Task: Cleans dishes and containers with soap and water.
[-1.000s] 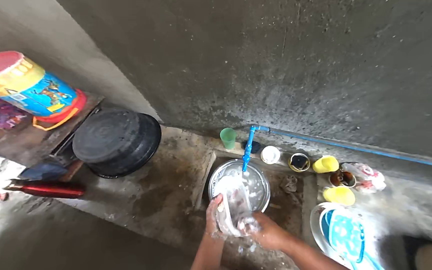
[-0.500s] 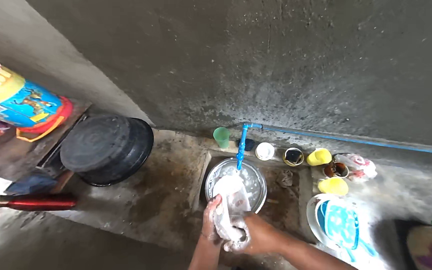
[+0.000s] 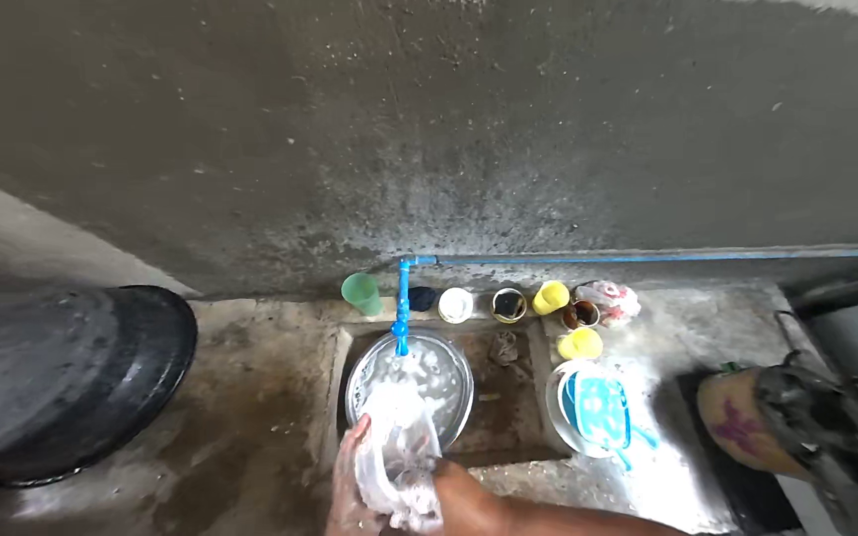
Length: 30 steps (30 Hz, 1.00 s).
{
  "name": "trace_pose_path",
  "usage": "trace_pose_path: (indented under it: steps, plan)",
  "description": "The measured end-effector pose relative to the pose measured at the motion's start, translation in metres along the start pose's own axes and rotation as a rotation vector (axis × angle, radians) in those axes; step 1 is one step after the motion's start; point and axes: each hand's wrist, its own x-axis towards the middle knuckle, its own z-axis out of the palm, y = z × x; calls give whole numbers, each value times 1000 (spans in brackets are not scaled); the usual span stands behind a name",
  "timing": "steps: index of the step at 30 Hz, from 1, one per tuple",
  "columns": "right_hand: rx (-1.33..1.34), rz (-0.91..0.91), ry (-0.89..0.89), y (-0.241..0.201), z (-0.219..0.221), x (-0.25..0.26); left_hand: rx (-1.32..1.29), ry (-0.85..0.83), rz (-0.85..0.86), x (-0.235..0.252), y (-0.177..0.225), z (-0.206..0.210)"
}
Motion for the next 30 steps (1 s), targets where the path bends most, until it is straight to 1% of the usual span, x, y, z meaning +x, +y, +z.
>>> trace_pose_path:
  steps: [1,2,3,4,6,8,9,10,12,13,14,16,17,18,20,21,22,23,24,26,27,29,30]
  plan:
    - [-1,-37,-7,7,-5,1,-32,29,-45,0,1,6]
    - [58,-36,27,9,-12,4,-40,61,-57,0,-3,12]
    - [159,6,85,4,-21,8,-16,69,-11,1,-13,15]
    - [286,80,154,-2,-29,13,101,40,109,2,-26,14]
    - [558,278,232,-10,-46,26,456,-103,399,12,-46,-1]
    - [833,395,287,-13,-58,35,727,-199,681,21,-56,-12]
    - [947,417,310,-13,-61,36,818,-262,779,24,-58,-17]
    - [1043,428,321,-12,-63,36,911,-309,832,25,-57,-21]
    - [1181,444,311,-9,-67,36,1064,-309,877,20,-53,-19]
    - [1224,454,305,-8,-67,36,1061,-320,821,16,-52,-16]
    - [1237,458,310,-8,-66,35,1002,-344,714,10,-50,-13]
    - [1141,448,351,-12,-60,32,788,-348,451,0,-46,-1]
    - [1050,415,395,-18,-53,27,674,-282,323,-4,-43,8]
    - [948,347,455,-25,-43,20,574,-209,239,-6,-40,16]
    - [793,159,522,-23,-25,8,446,-197,200,-4,-39,16]
    - [704,96,504,-14,-19,3,397,-159,198,-4,-39,15]
    - [567,43,447,0,-15,-3,349,-41,176,-1,-37,18]
    - [399,0,353,17,-14,-10,338,-12,140,5,-30,17]
    - [211,-11,255,33,-19,-14,322,-35,115,9,-25,15]
    - [-83,82,59,55,-47,-7,218,-56,52,7,-21,20]
    - [-196,107,8,62,-60,1,163,-79,-2,1,-20,24]
    - [-403,93,6,65,-76,23,112,-101,-109,-8,-26,30]
    - [-460,95,5,61,-81,34,85,-97,-154,-11,-32,31]
